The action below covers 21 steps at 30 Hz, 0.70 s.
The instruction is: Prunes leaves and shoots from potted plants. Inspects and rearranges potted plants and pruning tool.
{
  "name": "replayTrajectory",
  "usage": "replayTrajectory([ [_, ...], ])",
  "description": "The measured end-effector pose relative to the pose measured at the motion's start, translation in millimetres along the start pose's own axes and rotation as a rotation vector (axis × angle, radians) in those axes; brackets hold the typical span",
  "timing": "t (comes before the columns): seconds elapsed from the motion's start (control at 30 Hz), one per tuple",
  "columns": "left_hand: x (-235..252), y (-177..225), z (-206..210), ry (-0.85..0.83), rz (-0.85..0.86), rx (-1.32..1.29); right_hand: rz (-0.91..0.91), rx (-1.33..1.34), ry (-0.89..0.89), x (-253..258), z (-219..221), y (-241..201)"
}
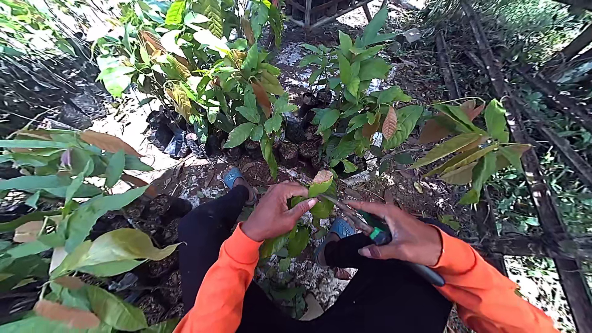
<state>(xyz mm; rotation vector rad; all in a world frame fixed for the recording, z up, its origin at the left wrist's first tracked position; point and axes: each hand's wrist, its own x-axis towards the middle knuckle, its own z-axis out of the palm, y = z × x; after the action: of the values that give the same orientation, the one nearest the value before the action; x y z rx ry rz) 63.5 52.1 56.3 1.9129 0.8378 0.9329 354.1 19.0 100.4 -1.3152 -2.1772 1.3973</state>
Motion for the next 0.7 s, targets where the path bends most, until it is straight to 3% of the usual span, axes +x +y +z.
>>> replayTrajectory([
  [0.37, 1, 1, -11, -0.042, -0.026, 0.028, -0.049, 0.127, 0.145, 11, 1, 14],
  [0.5, 6, -5, -34, -0.049, -0.038, 0.199, -0.012, 0.268, 0.267, 16, 4, 31],
  [0.63, 18, 8, -69, -0.086, -0.466, 0.195, 0.059, 0.355, 0.399, 19, 4, 44],
  [0.7, 23, 14, -83, -0.062, -0.588, 0.13, 0.048, 0.372, 0.414, 17, 2, 48],
])
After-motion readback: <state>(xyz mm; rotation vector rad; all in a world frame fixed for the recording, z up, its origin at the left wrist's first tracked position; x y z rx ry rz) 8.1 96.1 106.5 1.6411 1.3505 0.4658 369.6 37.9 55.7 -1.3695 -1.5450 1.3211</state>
